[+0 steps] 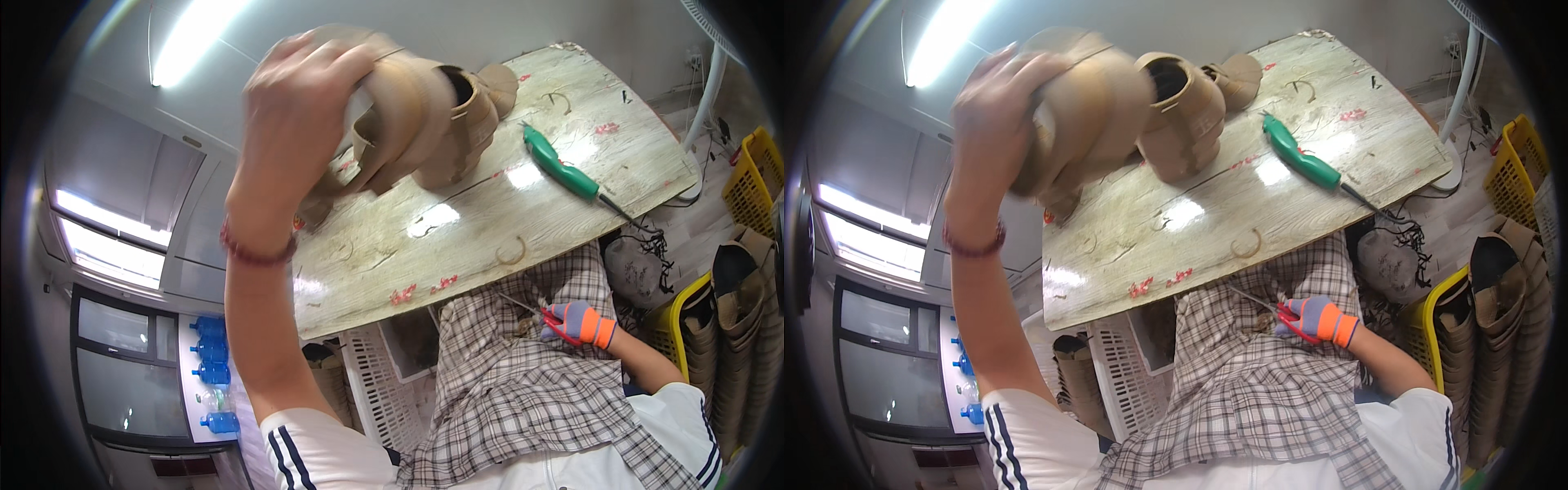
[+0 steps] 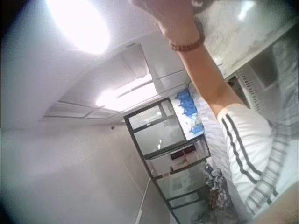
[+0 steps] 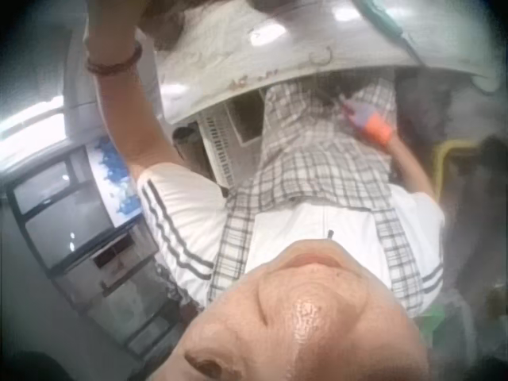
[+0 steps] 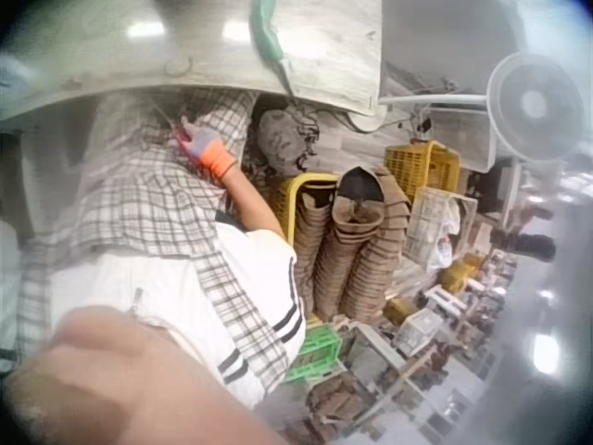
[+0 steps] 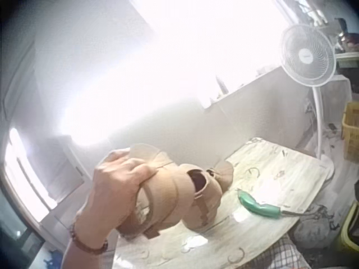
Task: The person repeatedly picks up unfinished shoe uppers from a table and uses red-handled shears to trim the inner lining and edges. After each cut, the shoe is placed back on the table among others. The process is repeated for several units.
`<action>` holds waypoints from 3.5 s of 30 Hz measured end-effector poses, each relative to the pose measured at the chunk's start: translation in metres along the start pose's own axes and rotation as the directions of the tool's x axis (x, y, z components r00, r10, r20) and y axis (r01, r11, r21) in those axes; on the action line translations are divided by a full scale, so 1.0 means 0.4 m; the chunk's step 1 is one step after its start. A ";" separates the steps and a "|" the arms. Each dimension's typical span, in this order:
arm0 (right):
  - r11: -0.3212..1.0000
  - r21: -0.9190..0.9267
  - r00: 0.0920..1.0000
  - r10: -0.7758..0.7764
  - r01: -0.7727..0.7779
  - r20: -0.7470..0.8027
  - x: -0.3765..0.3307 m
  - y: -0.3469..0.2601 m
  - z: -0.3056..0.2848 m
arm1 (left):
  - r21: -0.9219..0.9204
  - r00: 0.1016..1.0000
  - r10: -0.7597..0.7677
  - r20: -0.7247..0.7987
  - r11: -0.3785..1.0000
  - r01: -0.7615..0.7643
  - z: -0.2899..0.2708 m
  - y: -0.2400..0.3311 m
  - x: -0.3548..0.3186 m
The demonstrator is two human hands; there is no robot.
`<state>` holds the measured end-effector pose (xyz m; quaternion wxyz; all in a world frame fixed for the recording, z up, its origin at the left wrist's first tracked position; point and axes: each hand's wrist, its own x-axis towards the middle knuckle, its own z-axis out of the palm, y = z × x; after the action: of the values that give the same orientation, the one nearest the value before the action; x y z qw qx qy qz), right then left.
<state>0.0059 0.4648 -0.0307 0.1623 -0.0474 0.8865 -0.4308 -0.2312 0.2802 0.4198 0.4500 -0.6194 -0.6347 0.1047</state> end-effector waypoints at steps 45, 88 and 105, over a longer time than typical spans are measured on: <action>0.942 0.293 0.986 0.148 -0.163 0.073 -0.004 -0.117 -0.046 | -0.036 0.274 -0.560 0.782 0.399 0.916 0.826 -0.016 -0.717; 0.707 0.657 0.745 0.285 0.262 -0.603 0.201 -0.157 -0.286 | -0.650 0.663 -0.418 0.622 0.197 0.734 -0.269 0.668 -0.601; 0.920 -0.318 0.957 -0.272 0.228 -0.101 0.037 -0.284 0.053 | -0.362 0.001 -0.417 0.909 -0.788 -0.498 0.047 1.024 -0.917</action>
<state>-0.0076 0.3747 0.0420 0.0325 -0.1536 0.9379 -0.3094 -0.0241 0.0514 -0.0355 0.1809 -0.0667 0.2973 0.9351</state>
